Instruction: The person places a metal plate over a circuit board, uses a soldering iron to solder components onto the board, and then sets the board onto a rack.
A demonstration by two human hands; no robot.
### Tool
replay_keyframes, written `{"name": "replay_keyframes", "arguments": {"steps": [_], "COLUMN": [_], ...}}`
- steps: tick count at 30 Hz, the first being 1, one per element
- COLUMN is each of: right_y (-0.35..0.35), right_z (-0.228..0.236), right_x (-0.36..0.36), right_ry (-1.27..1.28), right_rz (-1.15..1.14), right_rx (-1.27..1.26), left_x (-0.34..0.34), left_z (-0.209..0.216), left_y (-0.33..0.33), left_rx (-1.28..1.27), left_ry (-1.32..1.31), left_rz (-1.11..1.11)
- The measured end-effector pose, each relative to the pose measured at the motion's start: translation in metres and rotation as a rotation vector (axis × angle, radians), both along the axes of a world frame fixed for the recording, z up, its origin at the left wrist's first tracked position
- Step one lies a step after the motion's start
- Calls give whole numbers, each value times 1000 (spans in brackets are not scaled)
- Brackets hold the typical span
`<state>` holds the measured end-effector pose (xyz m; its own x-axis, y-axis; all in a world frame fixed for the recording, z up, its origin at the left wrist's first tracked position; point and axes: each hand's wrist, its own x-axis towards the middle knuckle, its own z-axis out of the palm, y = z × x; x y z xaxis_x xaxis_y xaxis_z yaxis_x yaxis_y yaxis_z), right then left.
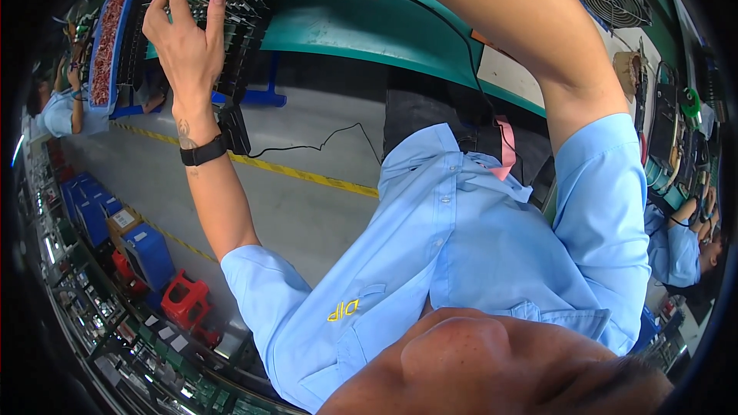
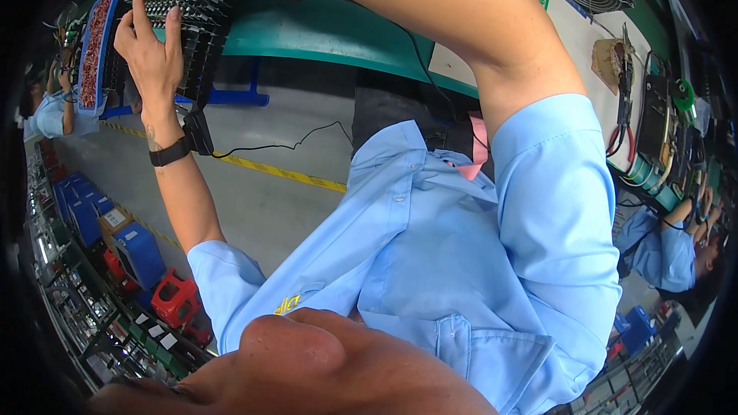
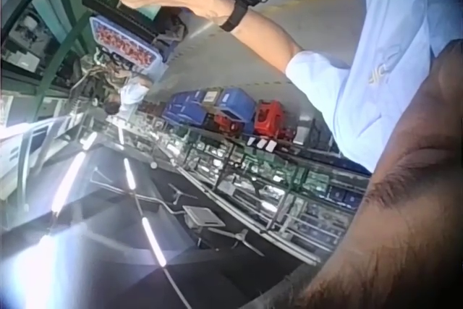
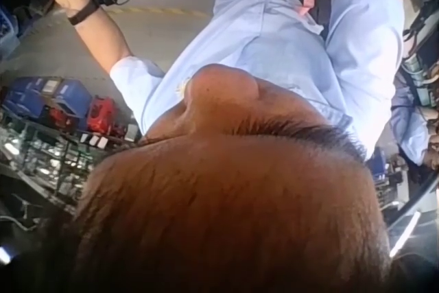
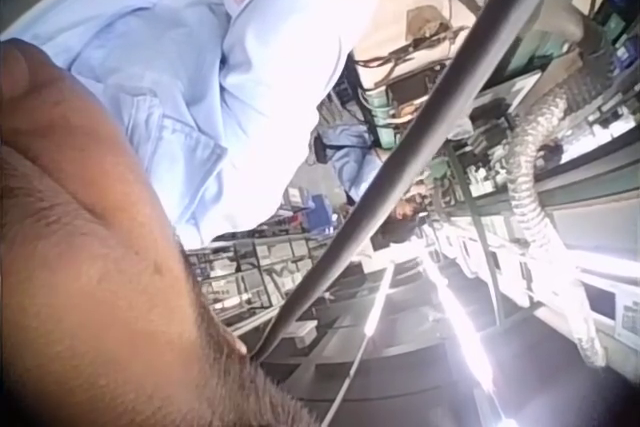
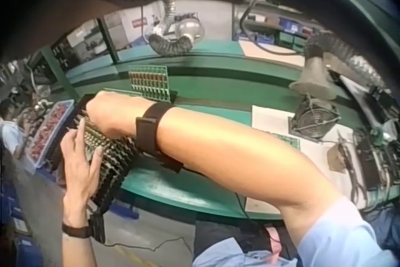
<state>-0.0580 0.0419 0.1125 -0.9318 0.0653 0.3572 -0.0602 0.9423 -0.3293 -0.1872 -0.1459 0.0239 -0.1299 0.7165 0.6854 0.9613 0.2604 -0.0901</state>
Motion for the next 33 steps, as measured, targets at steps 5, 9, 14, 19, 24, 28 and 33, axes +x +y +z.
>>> {"name": "replay_keyframes", "arguments": {"steps": [5, 9, 14, 19, 24, 28, 33], "right_y": [1, -2, 7, -22, -61, -75, -97], "right_z": [0, 5, -4, -12, -50, -111, -137], "right_x": [5, 15, 59, 156, 287, 379, 424], "right_ry": [60, 103, 381, 395, 335, 218, 497], "right_rz": [5, -4, 3, -84, -326, -587, -730], "right_rx": [-22, 18, -18, -229, -635, -830, -1162], "left_x": [2, 15, 19, 29, 39, 66, 171], "left_z": [0, 3, 9, 3, 2, 7, 8], "left_y": [1, -4, 7, -1, 0, 11, 15], "left_rx": [-13, -15, -29, 20, 77, 62, 37], "left_ry": [-12, 51, 54, -127, -189, -213, -365], "left_rz": [0, 29, 29, -40, -43, -90, -378]}}
